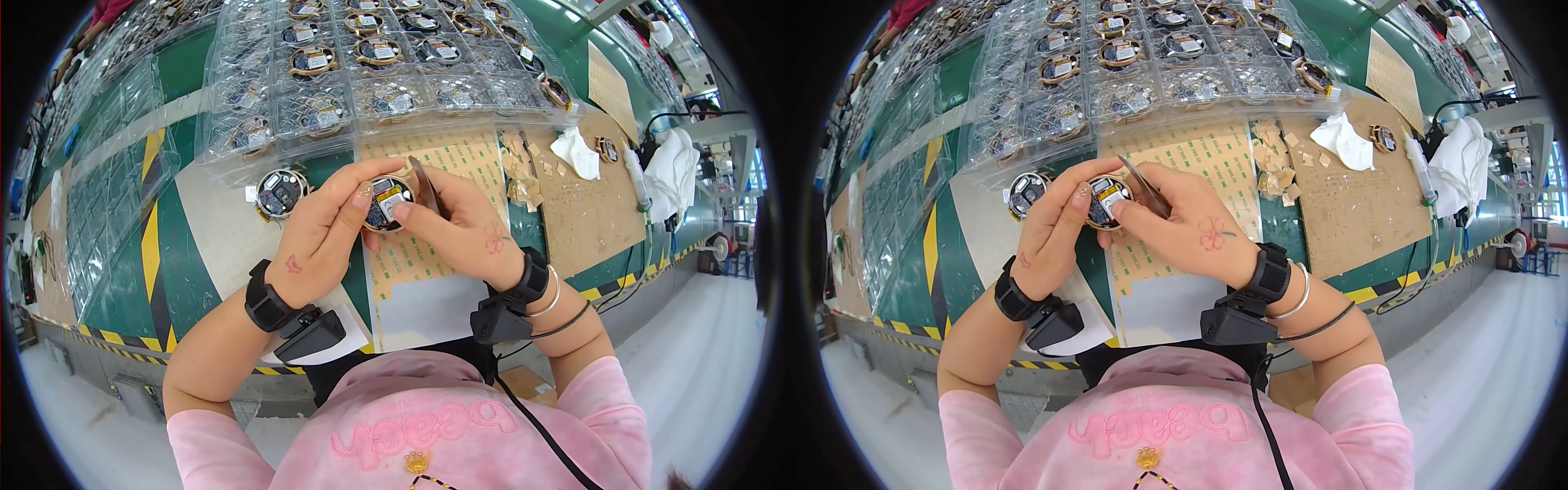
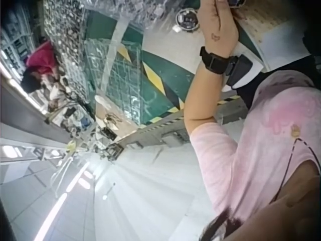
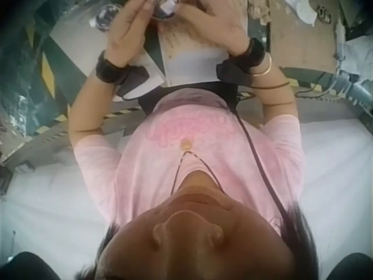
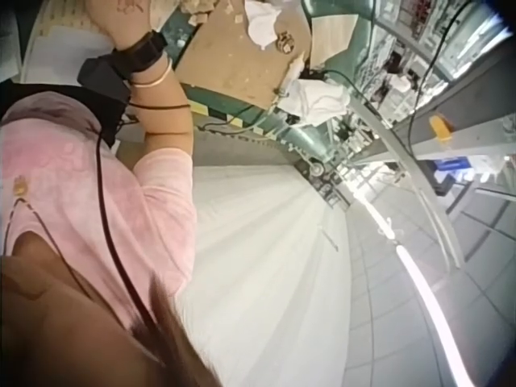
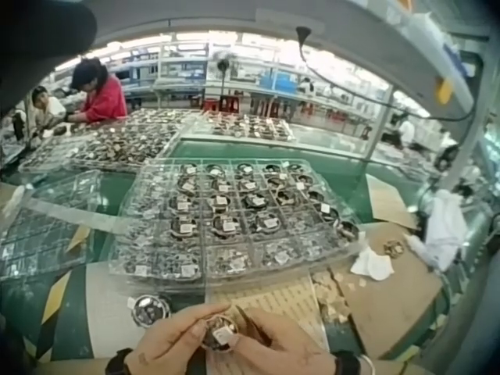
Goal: The person picks up a watch component, places a battery inside the casing, and uses tweezers to tuck the wires into the assembly. They then peel a small adhesive strip from a sheet, apply it over the battery, and press it down with the tweezers before setting the watch aside.
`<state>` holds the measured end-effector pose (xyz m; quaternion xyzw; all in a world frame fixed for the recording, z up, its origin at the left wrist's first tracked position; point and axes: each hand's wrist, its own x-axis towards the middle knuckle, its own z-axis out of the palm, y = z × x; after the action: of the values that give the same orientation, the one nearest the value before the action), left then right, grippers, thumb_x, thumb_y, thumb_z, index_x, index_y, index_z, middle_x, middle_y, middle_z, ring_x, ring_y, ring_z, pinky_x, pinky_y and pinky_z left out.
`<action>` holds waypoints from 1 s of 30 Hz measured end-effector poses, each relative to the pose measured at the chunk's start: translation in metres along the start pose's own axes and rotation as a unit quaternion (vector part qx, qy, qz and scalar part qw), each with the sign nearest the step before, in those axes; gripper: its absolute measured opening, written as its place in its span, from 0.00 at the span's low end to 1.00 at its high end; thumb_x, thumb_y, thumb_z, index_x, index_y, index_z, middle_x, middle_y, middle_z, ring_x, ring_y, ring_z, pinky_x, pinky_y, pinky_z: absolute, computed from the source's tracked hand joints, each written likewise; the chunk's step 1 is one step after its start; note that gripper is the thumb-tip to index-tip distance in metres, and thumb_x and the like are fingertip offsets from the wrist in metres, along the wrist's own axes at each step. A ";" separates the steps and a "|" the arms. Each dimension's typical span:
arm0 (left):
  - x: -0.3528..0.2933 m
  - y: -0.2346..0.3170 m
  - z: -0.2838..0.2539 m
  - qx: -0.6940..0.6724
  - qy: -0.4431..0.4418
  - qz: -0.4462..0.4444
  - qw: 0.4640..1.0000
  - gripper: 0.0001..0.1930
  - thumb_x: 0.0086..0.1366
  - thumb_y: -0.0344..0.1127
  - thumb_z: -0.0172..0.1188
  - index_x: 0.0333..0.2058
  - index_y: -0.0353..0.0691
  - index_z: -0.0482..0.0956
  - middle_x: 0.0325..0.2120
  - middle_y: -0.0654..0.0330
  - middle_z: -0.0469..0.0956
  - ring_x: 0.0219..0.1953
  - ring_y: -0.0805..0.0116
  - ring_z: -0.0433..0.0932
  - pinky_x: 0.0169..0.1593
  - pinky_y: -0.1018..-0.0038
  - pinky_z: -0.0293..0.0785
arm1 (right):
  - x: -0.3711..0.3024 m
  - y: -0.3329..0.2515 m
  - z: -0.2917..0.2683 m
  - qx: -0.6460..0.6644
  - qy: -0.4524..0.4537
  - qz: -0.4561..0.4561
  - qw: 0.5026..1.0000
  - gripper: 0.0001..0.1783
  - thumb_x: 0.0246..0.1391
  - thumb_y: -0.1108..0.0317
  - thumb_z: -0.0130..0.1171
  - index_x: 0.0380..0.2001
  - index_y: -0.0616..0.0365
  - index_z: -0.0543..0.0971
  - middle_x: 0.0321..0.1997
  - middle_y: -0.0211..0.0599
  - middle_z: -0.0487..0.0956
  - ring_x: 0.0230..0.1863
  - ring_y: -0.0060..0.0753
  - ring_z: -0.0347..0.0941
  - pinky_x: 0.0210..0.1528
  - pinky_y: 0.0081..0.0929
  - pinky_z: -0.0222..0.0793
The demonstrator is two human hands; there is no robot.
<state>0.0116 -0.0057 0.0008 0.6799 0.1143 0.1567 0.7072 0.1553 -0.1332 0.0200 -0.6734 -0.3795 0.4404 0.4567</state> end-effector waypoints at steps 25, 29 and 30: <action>0.000 -0.007 0.002 0.068 -0.043 0.081 0.994 0.31 0.55 0.24 0.61 0.58 0.40 0.63 0.45 0.58 0.74 0.37 0.75 0.75 0.36 0.80 0.74 | -0.002 -0.007 -0.002 0.110 -0.038 -0.008 0.993 0.12 0.57 0.69 0.56 0.43 0.60 0.72 0.25 0.22 0.71 0.24 0.11 0.64 0.25 0.14 0.58; -0.003 0.004 0.004 0.090 -0.062 0.036 0.993 0.31 0.56 0.23 0.62 0.58 0.38 0.63 0.47 0.59 0.72 0.45 0.74 0.73 0.45 0.78 0.72 | -0.005 -0.007 -0.004 0.110 -0.058 -0.029 0.992 0.12 0.57 0.69 0.56 0.43 0.60 0.71 0.23 0.22 0.70 0.20 0.12 0.62 0.22 0.15 0.56; -0.004 0.006 0.004 0.095 -0.070 0.013 0.993 0.31 0.56 0.23 0.62 0.58 0.37 0.63 0.49 0.59 0.71 0.49 0.74 0.72 0.49 0.78 0.71 | -0.005 -0.007 -0.004 0.112 -0.057 -0.035 0.991 0.12 0.57 0.69 0.56 0.43 0.60 0.71 0.23 0.22 0.70 0.20 0.12 0.62 0.22 0.15 0.56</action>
<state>0.0088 -0.0108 0.0067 0.7545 0.0703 0.1067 0.6437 0.1563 -0.1366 0.0287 -0.5782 -0.3764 0.5017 0.5218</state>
